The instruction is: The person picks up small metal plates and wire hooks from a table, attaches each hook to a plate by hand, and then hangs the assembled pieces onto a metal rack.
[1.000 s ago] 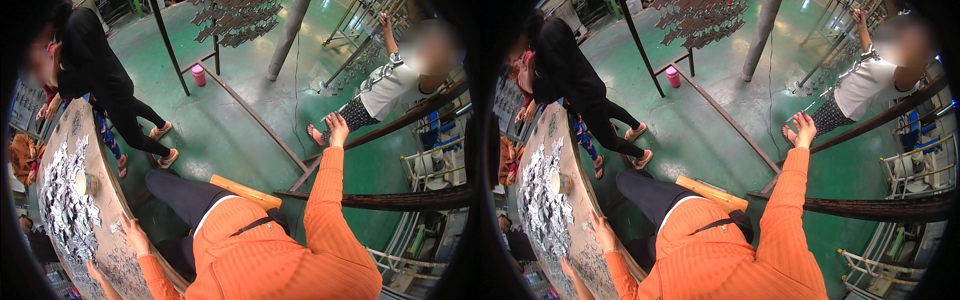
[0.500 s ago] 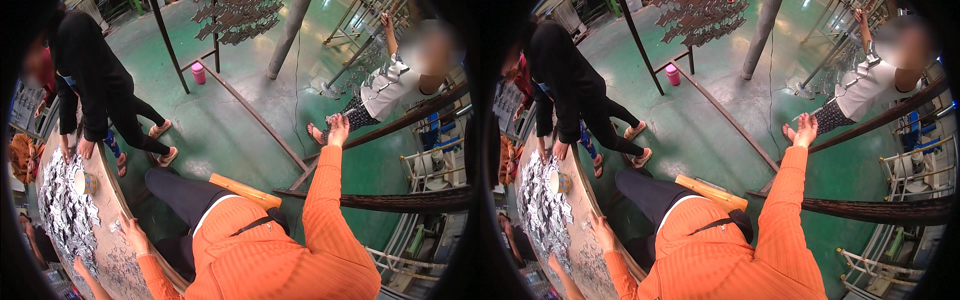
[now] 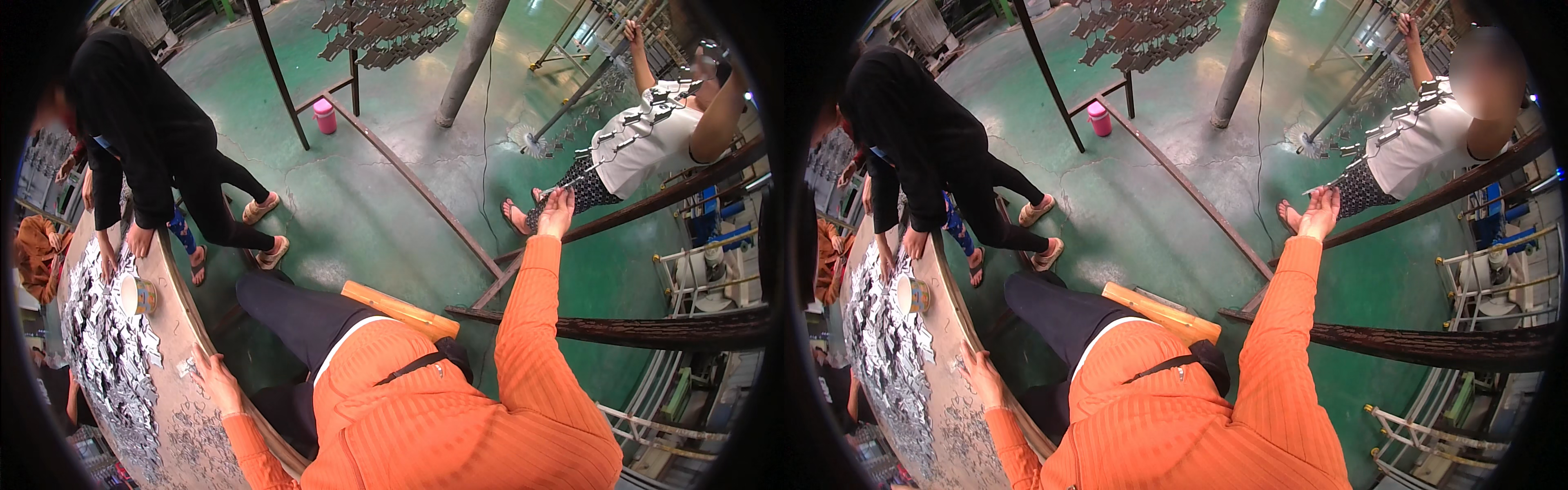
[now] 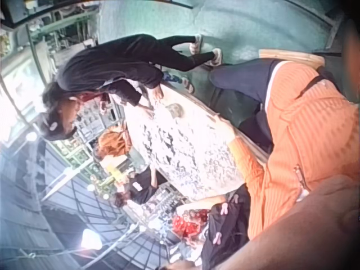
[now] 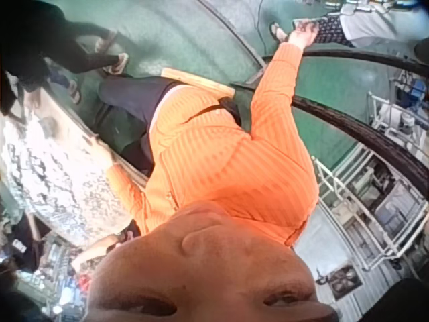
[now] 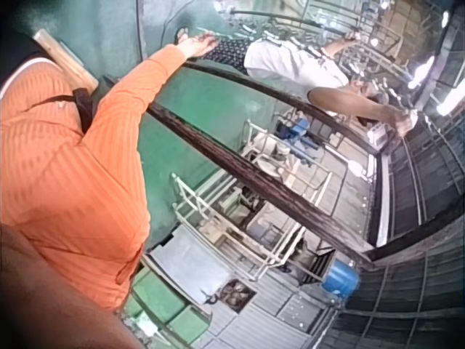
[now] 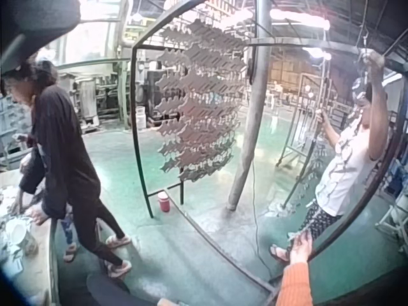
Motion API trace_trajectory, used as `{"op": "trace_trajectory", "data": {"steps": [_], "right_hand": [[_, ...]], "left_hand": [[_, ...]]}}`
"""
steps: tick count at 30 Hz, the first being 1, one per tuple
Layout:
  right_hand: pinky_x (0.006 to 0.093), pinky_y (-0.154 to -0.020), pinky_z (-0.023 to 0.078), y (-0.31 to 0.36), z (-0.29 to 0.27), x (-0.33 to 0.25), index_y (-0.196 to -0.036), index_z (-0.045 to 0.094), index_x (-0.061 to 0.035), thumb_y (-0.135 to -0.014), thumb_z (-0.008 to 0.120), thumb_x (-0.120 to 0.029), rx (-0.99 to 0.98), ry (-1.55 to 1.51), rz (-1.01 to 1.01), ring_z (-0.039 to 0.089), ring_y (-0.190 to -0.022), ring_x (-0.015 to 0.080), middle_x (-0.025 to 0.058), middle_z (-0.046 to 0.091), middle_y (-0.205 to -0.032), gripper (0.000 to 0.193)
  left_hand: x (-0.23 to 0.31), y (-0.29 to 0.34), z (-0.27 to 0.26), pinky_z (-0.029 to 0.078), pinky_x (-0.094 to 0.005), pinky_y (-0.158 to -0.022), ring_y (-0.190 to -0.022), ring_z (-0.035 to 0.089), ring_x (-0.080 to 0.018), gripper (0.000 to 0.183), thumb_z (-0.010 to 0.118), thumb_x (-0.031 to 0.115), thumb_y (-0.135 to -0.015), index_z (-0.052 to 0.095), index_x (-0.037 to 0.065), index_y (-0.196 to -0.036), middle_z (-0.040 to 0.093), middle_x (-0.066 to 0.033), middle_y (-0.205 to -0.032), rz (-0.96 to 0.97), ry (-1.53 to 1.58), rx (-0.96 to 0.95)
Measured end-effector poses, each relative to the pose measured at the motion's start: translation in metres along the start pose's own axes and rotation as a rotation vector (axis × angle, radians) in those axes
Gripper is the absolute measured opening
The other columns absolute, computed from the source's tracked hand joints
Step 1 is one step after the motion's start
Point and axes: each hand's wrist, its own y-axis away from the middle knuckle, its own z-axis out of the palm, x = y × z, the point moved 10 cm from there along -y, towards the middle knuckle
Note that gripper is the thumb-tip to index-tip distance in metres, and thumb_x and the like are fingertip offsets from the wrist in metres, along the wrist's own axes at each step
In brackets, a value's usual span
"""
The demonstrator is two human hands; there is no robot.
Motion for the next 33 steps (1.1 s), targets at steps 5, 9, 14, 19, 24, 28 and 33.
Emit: {"op": "trace_trajectory", "data": {"steps": [5, 9, 14, 19, 24, 28, 33], "right_hand": [[0.0280, -0.080, 0.055, 0.003, 0.006, -0.005, -0.118, 0.054, -0.0038, -0.090, 0.061, -0.003, -0.005, -0.051, -0.037, 0.062, -0.090, 0.0166, 0.0087, 0.062, -0.099, 0.029], [0.0309, -0.086, 0.051, 0.022, 0.026, 0.024, -0.126, 0.048, -0.0003, -0.091, 0.059, -0.003, -0.106, 0.075, 0.011, 0.059, -0.096, 0.0204, 0.0126, 0.059, -0.107, 0.037], [0.0414, -0.094, 0.047, 0.046, 0.041, 0.044, -0.128, 0.041, 0.0075, -0.090, 0.052, -0.011, -0.575, 0.461, 0.003, 0.060, -0.104, 0.0335, 0.0237, 0.055, -0.119, 0.044], [0.0259, -0.091, 0.044, 0.080, 0.084, 0.069, -0.136, 0.043, -0.0023, -0.094, 0.057, -0.011, -0.563, 0.542, 0.288, 0.052, -0.111, 0.0198, 0.0136, 0.053, -0.127, 0.045], [0.0204, -0.072, 0.049, 0.217, 0.204, 0.175, -0.131, 0.047, -0.0038, -0.093, 0.057, -0.004, -1.191, 0.102, 0.744, 0.055, -0.082, 0.0106, 0.0068, 0.058, -0.108, 0.040], [0.0174, -0.061, 0.045, 0.371, 0.282, 0.210, -0.121, 0.054, -0.0070, -0.093, 0.056, -0.005, -1.251, 0.165, 0.936, 0.050, -0.071, 0.0081, 0.0050, 0.054, -0.102, 0.028], [0.0178, -0.056, 0.043, 0.567, 0.335, 0.228, -0.115, 0.059, -0.0091, -0.090, 0.056, 0.000, -1.624, 0.146, 1.109, 0.049, -0.067, 0.0090, 0.0063, 0.053, -0.097, 0.026]], "left_hand": [[-0.002, -0.005, -0.002, 0.022, -0.0600, -0.109, -0.140, 0.028, -0.0298, 0.009, 0.051, 0.003, -0.089, 0.057, 0.007, -0.093, 0.028, -0.0115, -0.152, 0.001, 0.003, 0.030], [-0.020, 0.008, -0.009, 0.021, -0.0593, -0.109, -0.139, 0.029, -0.0306, 0.011, 0.052, 0.003, -0.087, 0.059, 0.009, -0.094, 0.028, -0.0138, -0.151, -0.052, -0.011, 0.027], [-0.018, 0.014, 0.004, 0.023, -0.0593, -0.108, -0.132, 0.039, -0.0366, 0.024, 0.054, 0.005, -0.081, 0.065, 0.011, -0.102, 0.043, -0.0187, -0.140, -0.125, 0.078, 0.014], [0.007, 0.003, -0.017, 0.027, -0.0589, -0.108, -0.129, 0.042, -0.0332, 0.023, 0.056, 0.011, -0.086, 0.063, 0.013, -0.107, 0.047, -0.0148, -0.135, -0.028, 0.140, 0.071], [-0.042, 0.010, -0.044, 0.029, -0.0583, -0.105, -0.121, 0.049, -0.0269, 0.019, 0.054, 0.018, -0.090, 0.062, 0.007, -0.102, 0.054, -0.0124, -0.126, -0.201, 0.565, 0.235], [-0.133, 0.005, -0.056, 0.039, -0.0466, -0.100, -0.110, 0.055, -0.0301, 0.019, 0.055, 0.020, -0.091, 0.063, 0.007, -0.102, 0.061, -0.0119, -0.114, -0.348, 0.474, 0.492], [-0.216, -0.008, -0.052, 0.044, -0.0423, -0.091, -0.102, 0.058, -0.0307, 0.028, 0.066, 0.025, -0.082, 0.064, 0.002, -0.097, 0.062, -0.0149, -0.103, -0.721, 0.519, 0.640]]}}
